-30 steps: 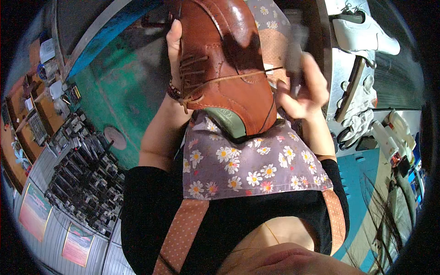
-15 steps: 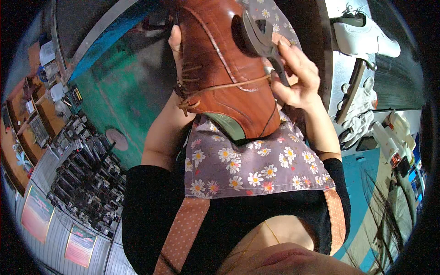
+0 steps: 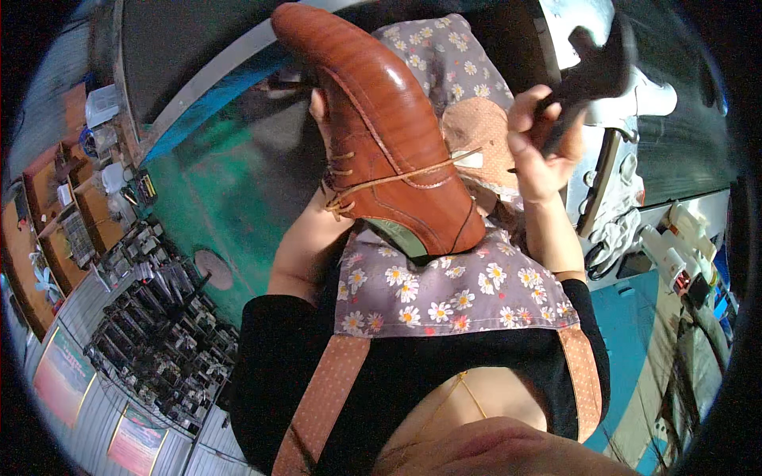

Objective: Inspecting and finishing shoes on a conveyor belt, including hammering and cleaning.

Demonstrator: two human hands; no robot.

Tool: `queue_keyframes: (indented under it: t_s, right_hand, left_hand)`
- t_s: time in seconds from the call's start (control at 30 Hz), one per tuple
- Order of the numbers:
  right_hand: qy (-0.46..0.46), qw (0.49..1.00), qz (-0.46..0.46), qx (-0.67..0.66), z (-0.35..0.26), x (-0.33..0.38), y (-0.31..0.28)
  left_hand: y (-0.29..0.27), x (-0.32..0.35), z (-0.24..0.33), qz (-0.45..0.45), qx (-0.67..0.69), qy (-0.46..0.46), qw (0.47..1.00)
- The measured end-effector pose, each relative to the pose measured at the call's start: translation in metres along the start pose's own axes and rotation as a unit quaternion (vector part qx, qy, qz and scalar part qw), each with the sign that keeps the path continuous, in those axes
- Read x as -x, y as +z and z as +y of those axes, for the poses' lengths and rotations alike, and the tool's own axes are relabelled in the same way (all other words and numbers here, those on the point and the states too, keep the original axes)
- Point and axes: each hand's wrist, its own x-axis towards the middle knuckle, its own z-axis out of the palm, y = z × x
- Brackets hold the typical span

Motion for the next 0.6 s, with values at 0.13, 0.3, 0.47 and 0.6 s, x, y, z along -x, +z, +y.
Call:
queue_keyframes:
  t_s: [0.13,0.3,0.47,0.6]
  right_hand:
    - [0.063,0.924,-0.217,0.308,0.004,-0.032,0.014]
    - [0.204,0.95,-0.121,0.204,0.014,-0.027,0.015]
    - [0.259,0.916,-0.105,0.288,0.011,-0.017,0.018]
    - [0.312,0.943,-0.046,0.103,0.048,0.01,0.012]
  left_hand:
    - [0.02,-0.001,-0.015,-0.069,0.204,-0.047,0.975]
    - [0.004,-0.015,0.056,-0.144,-0.02,0.076,0.987]
    - [0.024,-0.034,0.138,-0.186,-0.058,0.174,0.965]
    - [0.068,-0.047,0.21,-0.088,-0.108,0.422,0.896]
